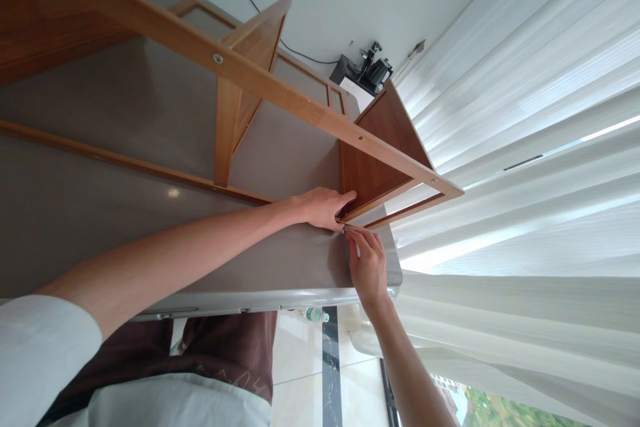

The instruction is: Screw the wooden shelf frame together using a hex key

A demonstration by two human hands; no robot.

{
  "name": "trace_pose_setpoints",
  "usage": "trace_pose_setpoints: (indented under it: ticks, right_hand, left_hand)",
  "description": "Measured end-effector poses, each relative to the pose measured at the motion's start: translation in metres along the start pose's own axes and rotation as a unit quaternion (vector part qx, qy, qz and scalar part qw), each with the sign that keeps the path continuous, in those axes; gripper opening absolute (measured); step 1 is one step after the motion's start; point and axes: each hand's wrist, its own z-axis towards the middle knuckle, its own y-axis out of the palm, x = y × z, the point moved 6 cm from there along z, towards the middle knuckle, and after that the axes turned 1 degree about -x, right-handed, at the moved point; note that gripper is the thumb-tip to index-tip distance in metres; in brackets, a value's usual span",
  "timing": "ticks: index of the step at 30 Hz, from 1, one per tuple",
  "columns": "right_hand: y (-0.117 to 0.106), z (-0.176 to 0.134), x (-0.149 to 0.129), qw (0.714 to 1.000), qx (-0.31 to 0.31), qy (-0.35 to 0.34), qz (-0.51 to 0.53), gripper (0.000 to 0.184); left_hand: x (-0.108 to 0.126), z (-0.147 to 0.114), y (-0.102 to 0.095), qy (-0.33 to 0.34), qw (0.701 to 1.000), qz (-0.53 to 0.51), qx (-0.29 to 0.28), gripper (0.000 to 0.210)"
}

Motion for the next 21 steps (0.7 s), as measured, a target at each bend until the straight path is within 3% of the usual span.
trace_pose_setpoints:
  ticks: [10, 21]
  right_hand:
    - [-0.0012, -0.0058, -0.0003, 0.999, 0.019, 0.016, 0.026, 0.023]
    - [-0.0014, -0.0042, -0.0050, 0.998, 0.002, -0.032, -0.048, 0.029]
  left_hand:
    - [0.0003, -0.0004, -0.0002, -0.003, 1.000, 0.003, 0.006, 0.049]
    - [-0.0006, -0.0005, 0.0003, -0.004, 1.000, -0.002, 0.001, 0.052]
